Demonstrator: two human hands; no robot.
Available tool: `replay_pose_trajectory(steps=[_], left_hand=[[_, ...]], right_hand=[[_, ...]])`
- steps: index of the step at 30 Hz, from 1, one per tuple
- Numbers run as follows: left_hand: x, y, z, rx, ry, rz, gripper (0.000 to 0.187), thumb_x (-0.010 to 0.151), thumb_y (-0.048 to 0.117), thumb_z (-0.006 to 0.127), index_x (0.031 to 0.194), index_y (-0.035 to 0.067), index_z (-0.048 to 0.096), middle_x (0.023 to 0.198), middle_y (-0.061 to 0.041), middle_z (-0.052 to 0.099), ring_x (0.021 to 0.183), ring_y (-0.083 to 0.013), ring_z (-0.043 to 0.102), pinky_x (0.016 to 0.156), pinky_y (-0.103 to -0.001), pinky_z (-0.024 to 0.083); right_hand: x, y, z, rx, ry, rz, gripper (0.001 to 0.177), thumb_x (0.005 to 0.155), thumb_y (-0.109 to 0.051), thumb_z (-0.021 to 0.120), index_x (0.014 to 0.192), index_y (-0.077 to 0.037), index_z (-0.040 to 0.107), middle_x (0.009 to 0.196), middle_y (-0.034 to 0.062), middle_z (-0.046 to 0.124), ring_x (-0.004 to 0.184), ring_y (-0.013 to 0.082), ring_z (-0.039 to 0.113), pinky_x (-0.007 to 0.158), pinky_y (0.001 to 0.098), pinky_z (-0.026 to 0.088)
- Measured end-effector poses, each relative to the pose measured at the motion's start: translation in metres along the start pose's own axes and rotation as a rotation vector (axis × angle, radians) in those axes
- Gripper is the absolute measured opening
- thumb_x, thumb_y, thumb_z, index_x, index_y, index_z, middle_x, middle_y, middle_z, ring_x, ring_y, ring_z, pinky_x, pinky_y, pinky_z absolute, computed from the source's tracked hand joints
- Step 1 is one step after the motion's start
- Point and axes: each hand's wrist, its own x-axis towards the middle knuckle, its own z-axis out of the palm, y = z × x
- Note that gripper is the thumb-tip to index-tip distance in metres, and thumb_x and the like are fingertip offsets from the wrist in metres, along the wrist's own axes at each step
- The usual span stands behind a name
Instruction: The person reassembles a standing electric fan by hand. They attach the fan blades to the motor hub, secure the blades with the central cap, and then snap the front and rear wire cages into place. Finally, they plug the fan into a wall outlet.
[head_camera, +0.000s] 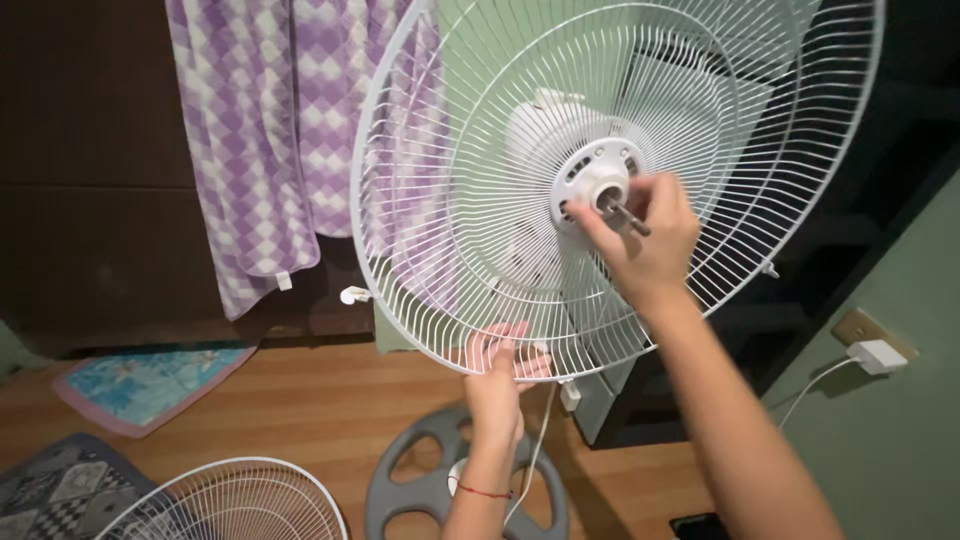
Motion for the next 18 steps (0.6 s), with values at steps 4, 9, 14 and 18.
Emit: replay_pose_trajectory(steps=[4, 9, 14, 18], left_hand=[[-0.003, -0.002, 0.002, -0.013, 0.007, 0.006, 0.021, 0.1, 0.01, 0.05, 0.121, 0.005, 0.051, 0.124, -0.017, 0.072, 0.075, -0.027, 0.077, 0.06, -0.035, 0.064], [0.0, 0.008, -0.005, 0.036, -0.012, 0.0, 0.023, 0.098, 0.008, 0.051, 0.121, 0.005, 0.052, 0.123, -0.018, 0.072, 0.071, -0.029, 0.076, 0.056, -0.036, 0.062], [-0.003, 0.005, -0.001, -0.021, -0.017, -0.022, 0.023, 0.098, 0.01, 0.05, 0.121, 0.007, 0.049, 0.123, -0.017, 0.072, 0.072, -0.0291, 0.076, 0.058, -0.036, 0.063], [-0.005, 0.004, -0.002, 0.007, 0.005, -0.005, 0.023, 0.099, 0.01, 0.051, 0.122, 0.006, 0.05, 0.123, -0.017, 0.072, 0.072, -0.0285, 0.076, 0.057, -0.036, 0.062]], right_hand=[[0.002, -0.004, 0.001, 0.061, -0.201, 0.538, 0.05, 0.093, -0.039, 0.086, 0.089, 0.0, 0.055, 0.076, 0.0105, 0.065, 0.07, 0.0273, 0.068, 0.066, 0.0366, 0.053], [-0.001, 0.004, -0.029, 0.021, -0.11, -0.204, 0.07, 0.063, -0.017, 0.086, 0.116, 0.015, 0.054, 0.109, 0.024, 0.058, 0.09, 0.0381, 0.065, 0.073, 0.0421, 0.055], [0.003, 0.008, -0.018, 0.058, -0.141, -0.179, 0.046, 0.079, -0.011, 0.088, 0.114, 0.005, 0.062, 0.114, 0.018, 0.06, 0.091, 0.0299, 0.068, 0.078, 0.0381, 0.058], [0.003, -0.003, 0.001, -0.009, -0.174, 0.542, 0.046, 0.093, -0.034, 0.087, 0.09, 0.005, 0.063, 0.083, 0.0197, 0.07, 0.074, 0.031, 0.067, 0.068, 0.0403, 0.055]])
